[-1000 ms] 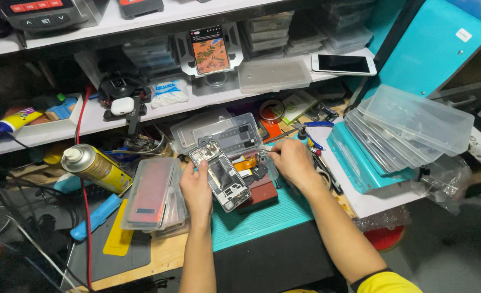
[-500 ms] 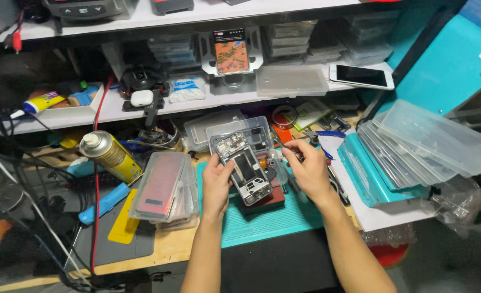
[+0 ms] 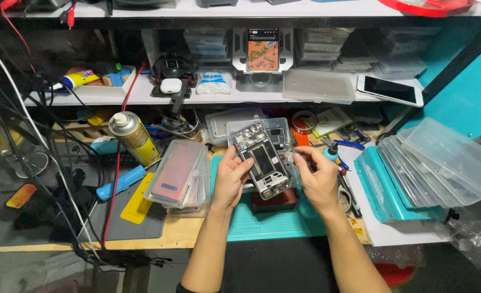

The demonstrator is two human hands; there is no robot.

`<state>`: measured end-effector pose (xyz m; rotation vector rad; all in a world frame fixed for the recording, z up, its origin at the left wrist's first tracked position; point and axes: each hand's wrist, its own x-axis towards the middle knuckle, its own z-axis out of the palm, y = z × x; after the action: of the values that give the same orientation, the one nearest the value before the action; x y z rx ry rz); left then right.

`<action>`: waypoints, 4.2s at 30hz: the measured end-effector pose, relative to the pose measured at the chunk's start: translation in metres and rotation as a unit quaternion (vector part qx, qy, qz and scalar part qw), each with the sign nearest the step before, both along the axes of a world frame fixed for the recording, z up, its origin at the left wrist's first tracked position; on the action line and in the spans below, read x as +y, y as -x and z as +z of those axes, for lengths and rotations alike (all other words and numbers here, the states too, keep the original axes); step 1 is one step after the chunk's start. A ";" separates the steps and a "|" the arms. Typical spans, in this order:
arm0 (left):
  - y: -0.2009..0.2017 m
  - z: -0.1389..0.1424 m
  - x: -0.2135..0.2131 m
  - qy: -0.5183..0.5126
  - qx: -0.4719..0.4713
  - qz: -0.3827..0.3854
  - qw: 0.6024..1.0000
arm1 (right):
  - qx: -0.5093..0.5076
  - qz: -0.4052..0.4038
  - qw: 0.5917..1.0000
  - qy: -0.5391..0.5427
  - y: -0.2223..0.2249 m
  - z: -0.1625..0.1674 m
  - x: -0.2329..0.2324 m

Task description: The person disassembles a smartphone at a repair workbench, using a screwdriver and a pry tool to remove the back cover and internal components, then works on a second phone, prying at its rear panel and battery area with a small tool.

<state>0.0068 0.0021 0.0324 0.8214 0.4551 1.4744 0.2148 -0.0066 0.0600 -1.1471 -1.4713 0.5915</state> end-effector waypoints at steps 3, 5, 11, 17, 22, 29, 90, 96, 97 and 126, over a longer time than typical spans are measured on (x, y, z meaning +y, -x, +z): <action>0.001 -0.002 0.003 -0.010 -0.051 0.025 0.998 | 0.047 0.004 0.998 0.049 -0.010 -0.011 0.009; 0.001 -0.004 0.004 -0.012 -0.083 0.048 0.995 | 0.090 0.035 0.993 0.069 -0.011 -0.021 0.014; -0.015 -0.014 0.005 -0.022 -0.146 0.076 0.986 | 0.233 0.125 0.943 0.200 0.002 -0.048 0.010; -0.020 -0.023 -0.003 0.010 -0.135 0.024 0.991 | 0.360 0.163 0.896 0.202 0.010 -0.051 0.020; -0.023 -0.022 -0.017 -0.022 -0.066 -0.055 0.996 | 0.397 0.225 0.865 0.209 0.001 -0.042 0.023; -0.030 -0.022 -0.020 -0.038 0.010 -0.022 0.999 | 0.338 0.240 0.886 0.207 0.006 -0.033 0.010; -0.031 -0.003 -0.021 0.003 -0.057 0.017 0.998 | 0.038 0.048 0.998 0.008 0.021 0.012 -0.010; -0.030 -0.004 -0.020 -0.007 -0.059 0.008 0.998 | 0.071 0.057 0.995 0.025 0.021 0.010 -0.007; -0.030 -0.007 -0.020 -0.010 -0.057 0.008 0.998 | 0.075 0.054 0.995 0.027 0.022 0.011 -0.008; -0.044 0.010 -0.029 -0.206 0.321 0.357 0.853 | -0.156 -0.071 0.972 -0.161 0.051 0.026 -0.024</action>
<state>0.0512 -0.0270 0.0420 1.6286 1.0510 1.9966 0.1636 -0.0307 0.0856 -1.1087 -1.6614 0.0660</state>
